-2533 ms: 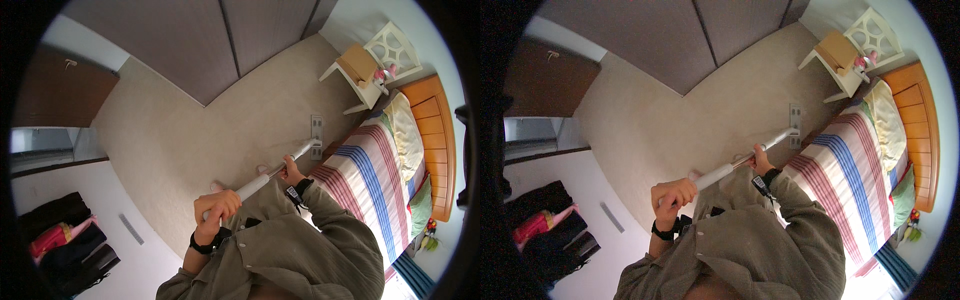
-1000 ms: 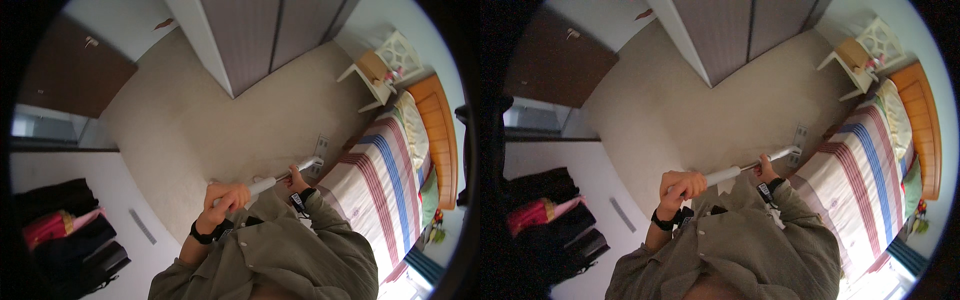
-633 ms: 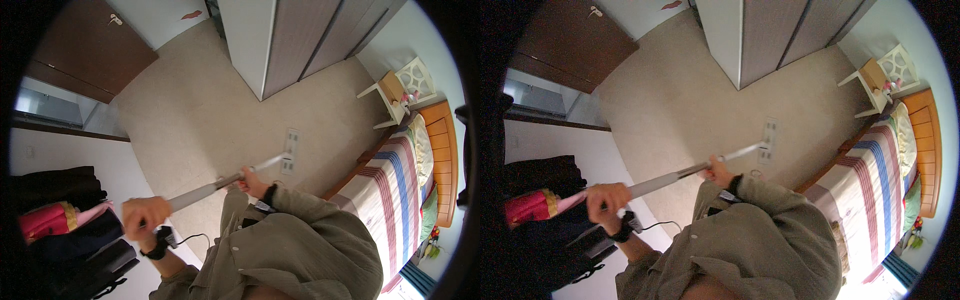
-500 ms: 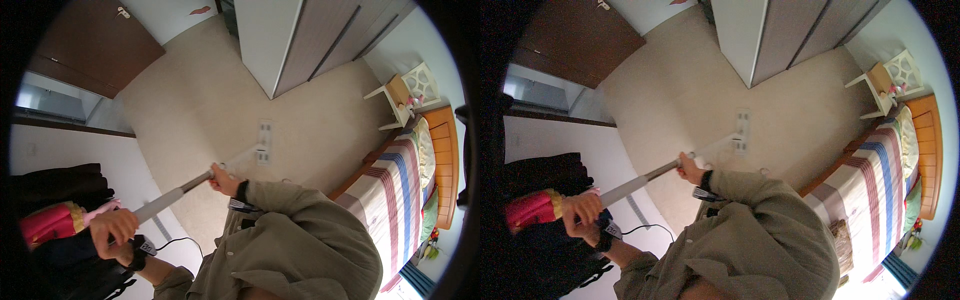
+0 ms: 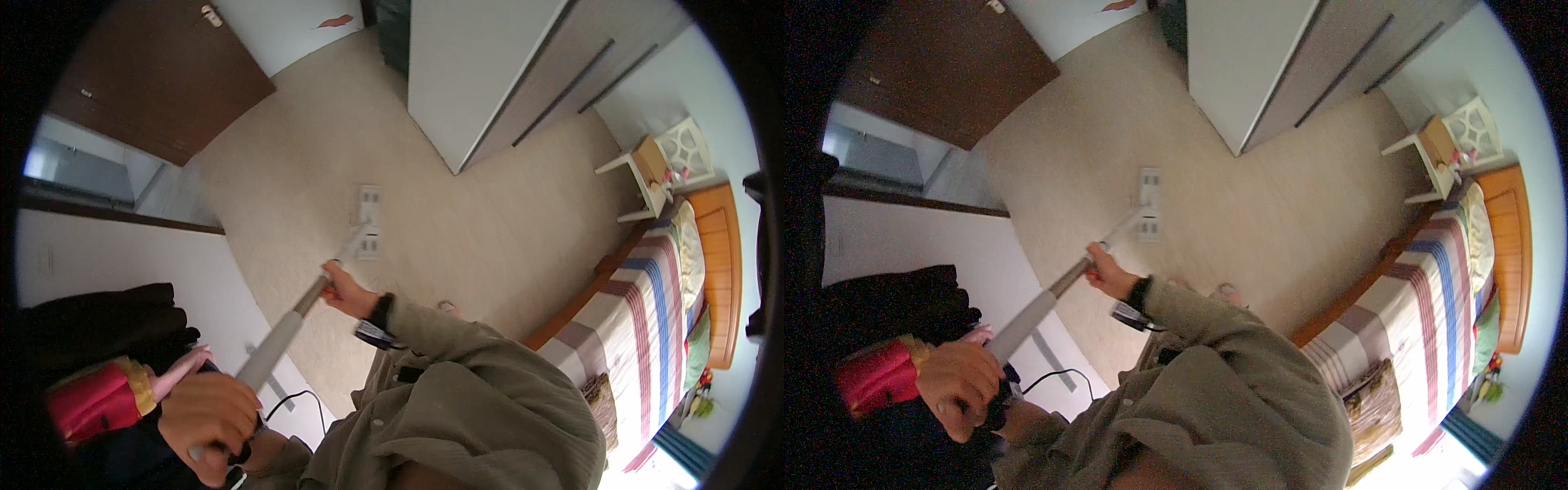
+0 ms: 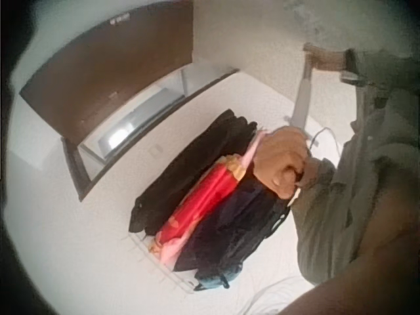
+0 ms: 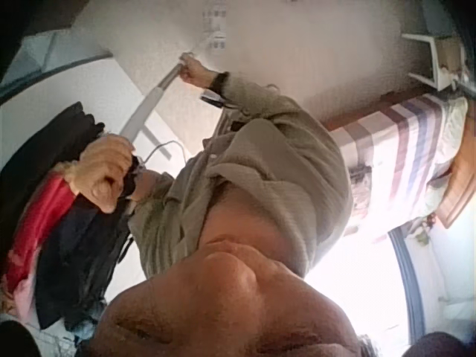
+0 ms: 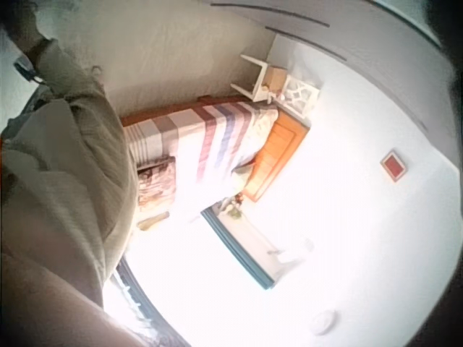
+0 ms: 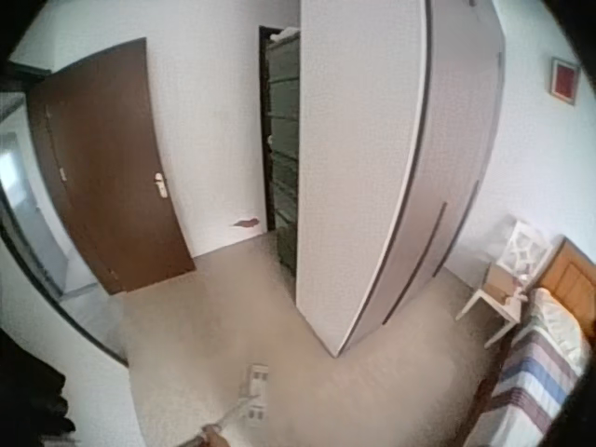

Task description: The person retrieves a mop from the bathroom and mops the floor in the hallway and two bedrooms. They move the mop back and forth across the floor, covering areas near furniture and along walls.

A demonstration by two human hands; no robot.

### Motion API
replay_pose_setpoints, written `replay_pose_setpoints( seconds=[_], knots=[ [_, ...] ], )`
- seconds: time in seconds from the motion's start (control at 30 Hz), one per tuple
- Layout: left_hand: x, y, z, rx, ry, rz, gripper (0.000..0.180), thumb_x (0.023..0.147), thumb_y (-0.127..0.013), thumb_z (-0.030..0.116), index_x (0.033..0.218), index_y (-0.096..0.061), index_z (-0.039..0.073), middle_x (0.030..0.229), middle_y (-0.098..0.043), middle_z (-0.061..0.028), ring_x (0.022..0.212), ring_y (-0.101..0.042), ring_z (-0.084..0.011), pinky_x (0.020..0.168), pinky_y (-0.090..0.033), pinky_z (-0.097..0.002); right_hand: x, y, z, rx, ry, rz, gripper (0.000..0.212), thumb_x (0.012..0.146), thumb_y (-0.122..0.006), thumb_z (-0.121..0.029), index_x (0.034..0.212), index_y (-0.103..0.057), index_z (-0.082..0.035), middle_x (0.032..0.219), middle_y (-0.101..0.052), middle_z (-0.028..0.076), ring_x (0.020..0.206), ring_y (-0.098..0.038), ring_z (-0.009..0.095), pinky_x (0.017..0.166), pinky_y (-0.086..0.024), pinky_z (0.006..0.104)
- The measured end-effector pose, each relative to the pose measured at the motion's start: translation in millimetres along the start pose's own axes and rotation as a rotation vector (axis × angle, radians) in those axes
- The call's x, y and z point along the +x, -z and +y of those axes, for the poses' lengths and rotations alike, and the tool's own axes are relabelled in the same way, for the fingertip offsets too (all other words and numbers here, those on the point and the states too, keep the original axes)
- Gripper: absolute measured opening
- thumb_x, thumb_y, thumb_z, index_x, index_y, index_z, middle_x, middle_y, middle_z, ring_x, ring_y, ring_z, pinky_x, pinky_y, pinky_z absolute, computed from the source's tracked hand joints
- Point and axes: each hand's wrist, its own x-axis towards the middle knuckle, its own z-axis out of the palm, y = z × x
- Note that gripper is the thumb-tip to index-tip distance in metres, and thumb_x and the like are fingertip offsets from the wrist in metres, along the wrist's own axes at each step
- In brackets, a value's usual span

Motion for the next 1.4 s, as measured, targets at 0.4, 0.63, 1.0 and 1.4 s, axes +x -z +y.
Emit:
replay_pose_setpoints(
  seconds=[0.4,0.63,1.0,1.4],
  knots=[
    [67,-49,-239,-0.538,0.058,0.639,0.036,0.093,-0.043,0.012,0.059,-0.041,0.000,0.059,-0.047,-0.0075,0.058,-0.046,-0.0201,0.062,-0.041,-0.0334,-55,287,-120,0.195,0.174,0.611,0.046,0.089,-0.049,-0.052,0.069,-0.043,-0.010,0.054,-0.032,0.002,0.046,-0.031,0.016,0.041,-0.028,0.0326],
    [75,-3,-304,-0.595,0.056,0.617,0.040,0.097,-0.042,0.016,0.059,-0.039,0.002,0.061,-0.047,-0.0074,0.063,-0.046,-0.0197,0.068,-0.043,-0.0360,20,334,-145,0.062,0.245,0.702,0.044,0.091,-0.044,-0.044,0.064,-0.033,-0.011,0.050,-0.030,0.003,0.041,-0.030,0.018,0.043,-0.024,0.0381],
    [-43,231,-171,-0.086,0.087,0.889,0.048,0.097,-0.031,0.022,0.050,-0.034,0.011,0.046,-0.038,-0.0080,0.040,-0.038,-0.0198,0.046,-0.037,-0.0376,209,22,-128,0.156,0.093,0.184,0.048,0.097,-0.037,-0.054,0.078,-0.045,-0.010,0.062,-0.045,0.005,0.052,-0.043,0.019,0.044,-0.035,0.0334],
    [-172,336,-114,0.341,0.076,0.972,0.040,0.096,-0.036,0.018,0.058,-0.039,0.007,0.045,-0.038,-0.0090,0.039,-0.037,-0.0211,0.050,-0.042,-0.0406,394,-229,-112,-0.110,0.131,-0.035,0.042,0.093,-0.044,-0.054,0.083,-0.046,-0.014,0.064,-0.045,0.003,0.049,-0.044,0.013,0.039,-0.034,0.0281]
  ],
)
